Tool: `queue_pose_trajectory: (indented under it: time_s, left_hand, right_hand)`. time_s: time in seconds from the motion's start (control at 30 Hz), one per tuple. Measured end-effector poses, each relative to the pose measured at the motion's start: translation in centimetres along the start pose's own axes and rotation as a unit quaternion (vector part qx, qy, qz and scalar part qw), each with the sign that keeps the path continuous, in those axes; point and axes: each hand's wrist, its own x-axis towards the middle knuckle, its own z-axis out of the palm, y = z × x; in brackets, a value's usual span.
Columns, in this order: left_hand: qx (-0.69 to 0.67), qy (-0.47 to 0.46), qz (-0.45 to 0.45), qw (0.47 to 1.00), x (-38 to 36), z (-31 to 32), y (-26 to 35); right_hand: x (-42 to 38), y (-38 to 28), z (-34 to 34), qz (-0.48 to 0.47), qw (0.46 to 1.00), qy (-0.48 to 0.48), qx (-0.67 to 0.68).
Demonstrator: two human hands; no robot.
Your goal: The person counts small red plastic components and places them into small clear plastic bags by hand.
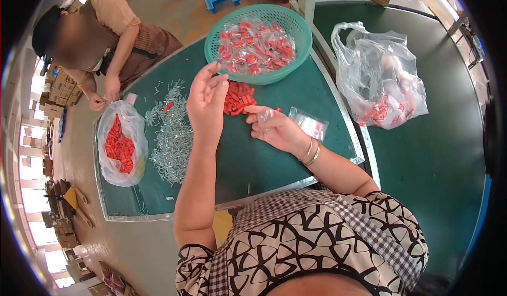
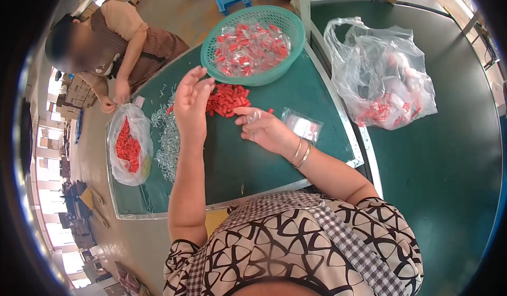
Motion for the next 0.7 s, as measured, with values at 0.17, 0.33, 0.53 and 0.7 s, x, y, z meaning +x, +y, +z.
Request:
queue_pose_trajectory:
  time_s: [0.17, 0.33, 0.53, 0.7]
  left_hand:
    - [0.246, -0.033, 0.003, 0.969, -4.7, -3.6, -1.8]
    - [0.316, -0.076, 0.01, 0.945, -7.9, -2.6, -2.4]
    - [0.282, -0.072, -0.005, 0.957, -8.6, -3.2, -4.8]
    - [0.28, -0.074, -0.06, 0.955, -8.9, -2.8, -4.1]
  right_hand:
    - [-0.1, -0.2, 1.8, -0.012, 0.999, 0.034, 0.03]
    - [0.1, 0.4, 1.5, -0.004, 1.0, 0.021, 0.011]
    - [0.2, 0.7, 1.0, 0.009, 1.0, 0.025, -0.003]
    - [0.3, 1.1, 0.3, 0.005, 1.0, 0.003, -0.003]
